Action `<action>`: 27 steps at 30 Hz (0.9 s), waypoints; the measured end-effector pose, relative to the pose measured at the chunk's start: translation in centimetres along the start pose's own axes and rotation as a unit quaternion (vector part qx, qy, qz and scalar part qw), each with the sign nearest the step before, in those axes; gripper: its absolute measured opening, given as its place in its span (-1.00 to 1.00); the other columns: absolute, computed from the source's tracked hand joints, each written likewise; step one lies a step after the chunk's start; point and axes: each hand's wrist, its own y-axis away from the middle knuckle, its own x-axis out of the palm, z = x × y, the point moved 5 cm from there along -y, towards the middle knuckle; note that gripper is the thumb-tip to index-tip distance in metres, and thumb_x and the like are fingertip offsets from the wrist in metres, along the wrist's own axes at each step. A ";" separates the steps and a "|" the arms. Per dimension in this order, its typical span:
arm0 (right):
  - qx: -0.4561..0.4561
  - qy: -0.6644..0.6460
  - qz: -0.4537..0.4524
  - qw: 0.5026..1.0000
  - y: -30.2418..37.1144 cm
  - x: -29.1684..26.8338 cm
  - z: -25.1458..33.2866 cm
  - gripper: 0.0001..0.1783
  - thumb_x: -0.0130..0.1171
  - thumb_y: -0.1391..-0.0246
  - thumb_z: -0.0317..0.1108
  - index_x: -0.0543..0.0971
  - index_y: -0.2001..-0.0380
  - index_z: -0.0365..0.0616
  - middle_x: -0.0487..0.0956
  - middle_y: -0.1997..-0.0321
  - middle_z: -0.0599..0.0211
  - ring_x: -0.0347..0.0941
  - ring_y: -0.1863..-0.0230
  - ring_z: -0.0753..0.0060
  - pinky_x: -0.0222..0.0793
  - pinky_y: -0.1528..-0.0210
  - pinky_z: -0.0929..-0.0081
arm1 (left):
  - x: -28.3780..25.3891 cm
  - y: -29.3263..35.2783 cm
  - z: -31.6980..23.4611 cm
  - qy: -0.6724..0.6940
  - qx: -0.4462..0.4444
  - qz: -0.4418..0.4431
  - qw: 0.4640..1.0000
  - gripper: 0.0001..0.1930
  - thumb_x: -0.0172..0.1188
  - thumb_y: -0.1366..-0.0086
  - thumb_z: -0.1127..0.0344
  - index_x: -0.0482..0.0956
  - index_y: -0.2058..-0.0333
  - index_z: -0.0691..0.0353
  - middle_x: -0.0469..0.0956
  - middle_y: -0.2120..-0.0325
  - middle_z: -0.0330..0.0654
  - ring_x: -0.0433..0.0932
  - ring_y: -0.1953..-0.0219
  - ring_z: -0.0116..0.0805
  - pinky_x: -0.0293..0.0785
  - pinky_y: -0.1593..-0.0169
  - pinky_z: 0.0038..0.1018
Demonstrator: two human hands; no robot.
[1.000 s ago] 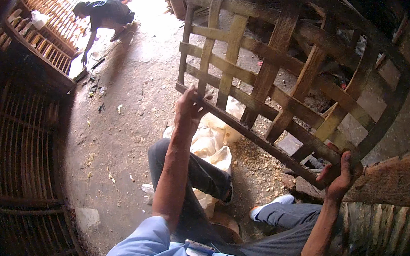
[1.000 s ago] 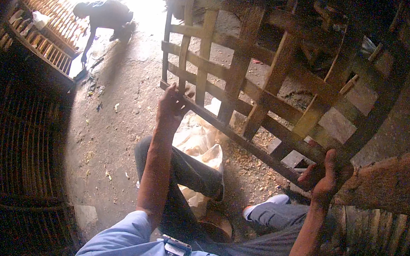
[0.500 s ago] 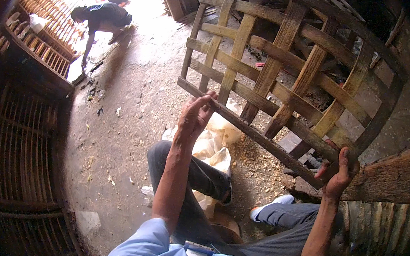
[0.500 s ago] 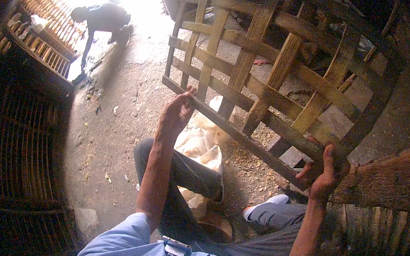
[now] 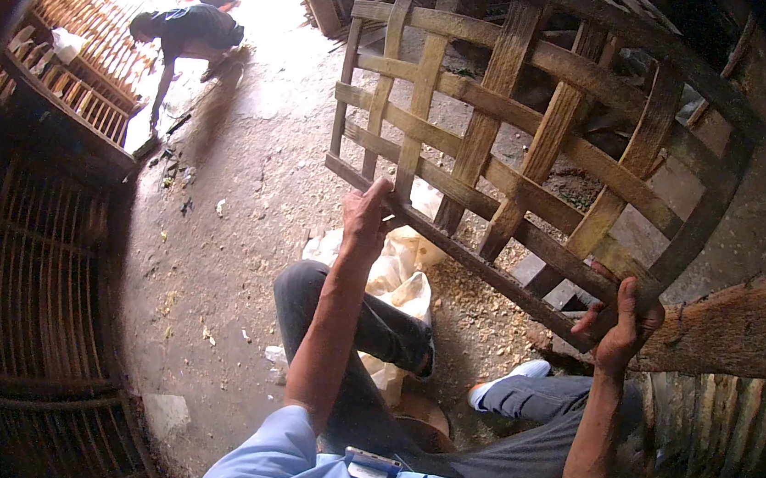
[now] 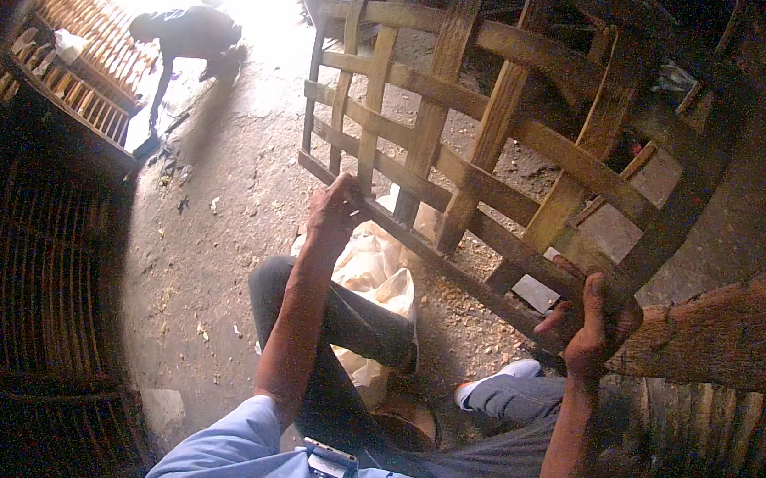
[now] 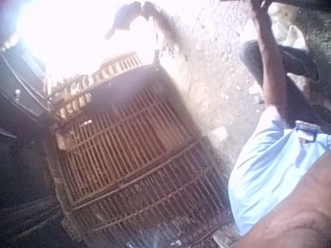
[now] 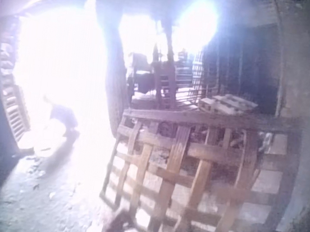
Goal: The person sits on the floor and repairs a wooden lattice by hand, tapping and adjusting slats. They briefly handle a plastic sheet and then resume working on the lattice.
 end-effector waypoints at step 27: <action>0.042 -0.001 -0.004 0.999 0.8 1.2 -0.5 -0.63 0.09 -0.36 -0.22 0.56 0.21 -0.43 0.69 0.17 -0.08 0.47 0.74 0.43 0.41 0.78 0.48 | 4.9 3.4 4.8 0.055 -0.038 0.114 0.991 -0.79 0.19 -0.32 0.39 0.38 0.15 0.27 0.50 0.27 -0.08 0.64 0.22 -0.16 0.63 0.12 -0.27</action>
